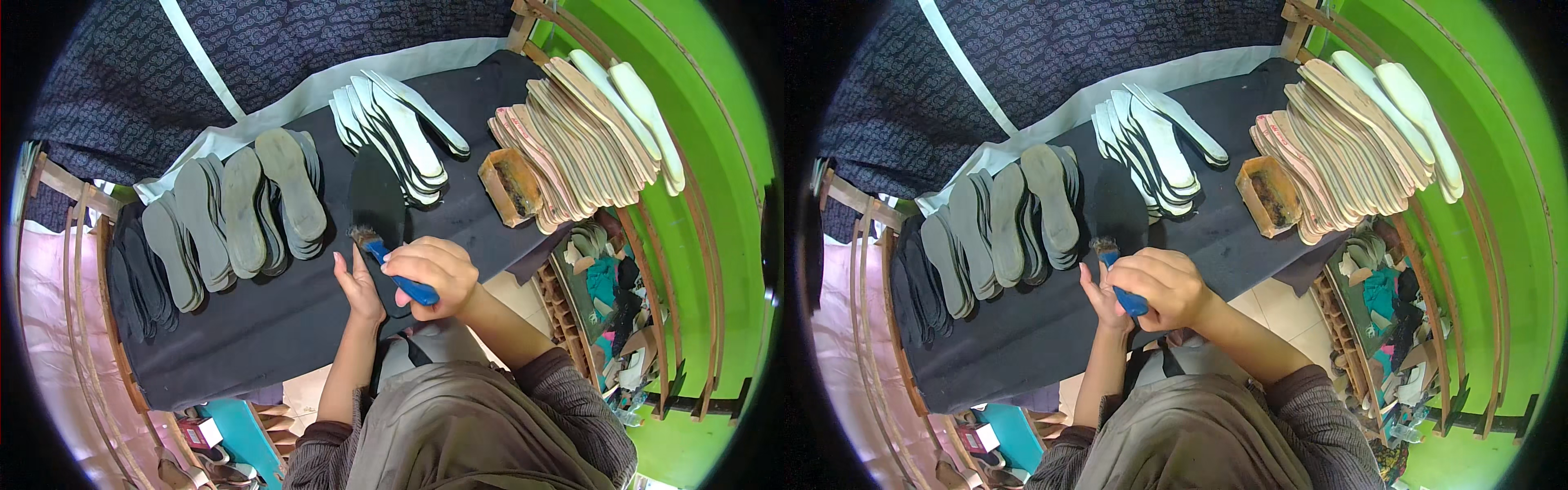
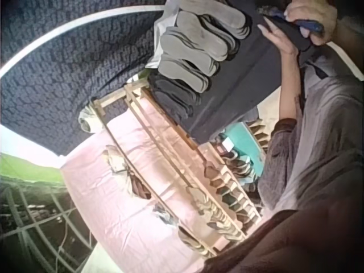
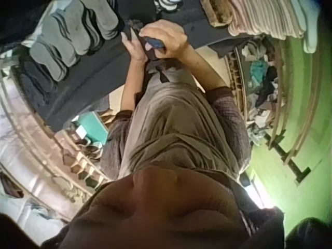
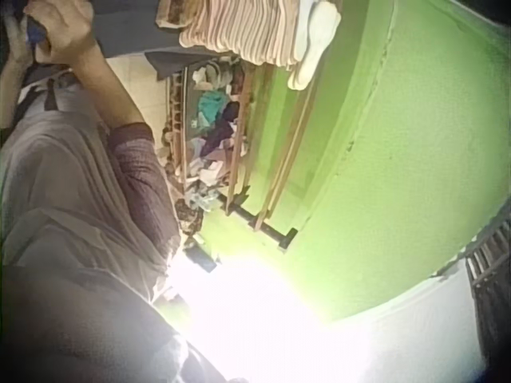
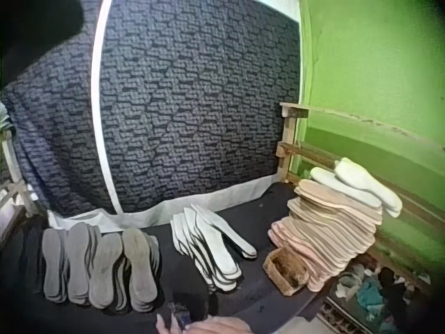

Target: The person applies glue onto shoe insoles using a brush, places a glued insole onto a wooden rack, and then applies glue to another shoe insole.

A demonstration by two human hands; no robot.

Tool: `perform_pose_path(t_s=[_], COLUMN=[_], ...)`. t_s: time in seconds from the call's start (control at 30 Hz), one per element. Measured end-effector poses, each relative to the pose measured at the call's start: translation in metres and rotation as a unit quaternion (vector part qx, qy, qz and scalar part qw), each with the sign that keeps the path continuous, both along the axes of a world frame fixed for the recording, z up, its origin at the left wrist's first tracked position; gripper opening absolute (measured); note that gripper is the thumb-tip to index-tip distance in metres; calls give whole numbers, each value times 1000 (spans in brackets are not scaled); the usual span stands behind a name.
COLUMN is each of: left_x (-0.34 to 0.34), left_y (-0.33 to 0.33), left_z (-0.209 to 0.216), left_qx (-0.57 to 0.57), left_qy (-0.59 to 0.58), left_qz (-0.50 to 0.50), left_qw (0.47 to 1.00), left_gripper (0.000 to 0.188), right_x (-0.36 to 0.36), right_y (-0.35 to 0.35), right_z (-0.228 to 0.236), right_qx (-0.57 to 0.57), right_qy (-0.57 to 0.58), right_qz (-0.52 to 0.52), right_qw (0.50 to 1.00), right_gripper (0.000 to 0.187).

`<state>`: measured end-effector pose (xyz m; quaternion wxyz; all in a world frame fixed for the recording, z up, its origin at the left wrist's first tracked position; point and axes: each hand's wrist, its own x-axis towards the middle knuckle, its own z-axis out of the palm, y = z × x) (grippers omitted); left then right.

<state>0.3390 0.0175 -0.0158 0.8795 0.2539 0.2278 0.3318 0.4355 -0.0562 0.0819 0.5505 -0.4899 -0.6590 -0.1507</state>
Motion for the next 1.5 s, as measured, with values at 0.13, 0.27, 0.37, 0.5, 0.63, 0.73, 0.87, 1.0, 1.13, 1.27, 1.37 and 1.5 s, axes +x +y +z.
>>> perform_pose_path(t_s=[0.13, 0.27, 0.37, 0.5, 0.63, 0.73, 0.87, 1.0, 1.13, 1.27, 1.37, 1.5], left_x=[2, -1, -1, 3, 7, 0, -2, -4, -1, -1, 1, 4], left_y=[-3, 6, 8, -7, -12, 0, 1, 1, -5, -3, -2, -7], left_z=[6, -10, -7, 3, 27, -13, 17, 13, 16, 12, 9, 17], left_qx=[17, 16, 110, -3, 50, 83, 66, 34, 54, 57, 66, 63], left_qy=[22, 27, -125, 18, 55, 28, -101, -213, -34, -56, -102, -39], left_qz=[-4, 4, -125, -18, -11, -22, -81, -122, -32, -45, -71, -17], left_qw=[1000, 1000, 978, 1000, 997, 996, 989, 969, 997, 996, 990, 997], left_gripper=[74, 74, 85, 79, 82, 84, 90, 91, 85, 86, 88, 87], right_x=[3, -6, -8, 3, 11, 0, -8, -8, 7, 0, -8, -5], right_y=[1, -14, -25, -12, 4, -4, -30, -36, -11, -20, -33, -30], right_z=[0, -2, -6, 5, 13, 8, -13, -12, 0, -8, -9, -6], right_qx=[23, -42, -64, -16, 23, 14, -23, -41, 18, -6, -43, -41], right_qy=[11, 29, 38, 22, 36, 37, 30, 78, 44, 9, 36, 82], right_qz=[-15, 13, 18, 14, 1, 23, 40, 52, 5, 40, 75, 4], right_qw=[1000, 999, 997, 1000, 999, 999, 998, 995, 999, 999, 996, 996], right_gripper=[22, 18, 18, 19, 25, 18, 19, 21, 22, 34, 30, 29])
